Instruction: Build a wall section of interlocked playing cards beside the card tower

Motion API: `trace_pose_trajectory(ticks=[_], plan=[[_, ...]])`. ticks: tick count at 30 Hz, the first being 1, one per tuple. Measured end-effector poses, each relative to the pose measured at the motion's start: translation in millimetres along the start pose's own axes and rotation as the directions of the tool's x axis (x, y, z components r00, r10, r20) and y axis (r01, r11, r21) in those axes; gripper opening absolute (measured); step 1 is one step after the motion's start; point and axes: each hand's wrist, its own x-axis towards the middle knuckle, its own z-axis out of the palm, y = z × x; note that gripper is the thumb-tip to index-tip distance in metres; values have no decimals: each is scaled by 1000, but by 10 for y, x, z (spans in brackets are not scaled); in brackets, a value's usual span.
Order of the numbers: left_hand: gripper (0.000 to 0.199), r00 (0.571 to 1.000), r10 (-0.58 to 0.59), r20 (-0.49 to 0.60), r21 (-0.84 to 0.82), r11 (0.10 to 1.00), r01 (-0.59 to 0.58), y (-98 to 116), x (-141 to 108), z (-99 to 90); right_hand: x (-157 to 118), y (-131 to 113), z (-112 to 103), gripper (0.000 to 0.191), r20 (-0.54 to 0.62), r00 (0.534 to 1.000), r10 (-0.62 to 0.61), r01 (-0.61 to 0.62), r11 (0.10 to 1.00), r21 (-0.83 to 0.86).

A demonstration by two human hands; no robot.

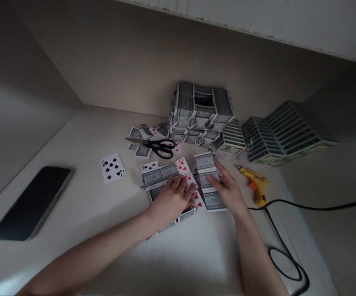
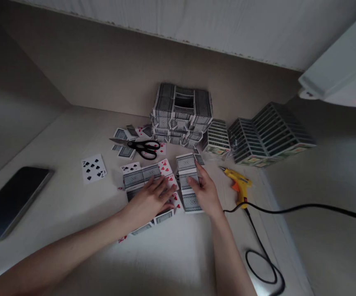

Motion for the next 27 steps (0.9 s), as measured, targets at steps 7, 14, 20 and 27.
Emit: trace_pose_trajectory(ticks=[7,14,20,27], plan=[[35,988,144,-61,5,990,-144,68,-33,-108,-16,0,-14,72,-68,998,20,-22,999,-30],[40,978,204,-49,-58,977,-207,69,-43,-18,-13,39,-80,71,-76,997,33,-34,999,-18],[46,982,191,-1,-151,970,-189,41,-33,85,3,140,-135,67,-52,997,61,-61,998,-3],[38,978,208,-4,-158,966,-206,43,-20,61,5,153,-137,66,-41,998,56,-57,998,-7]])
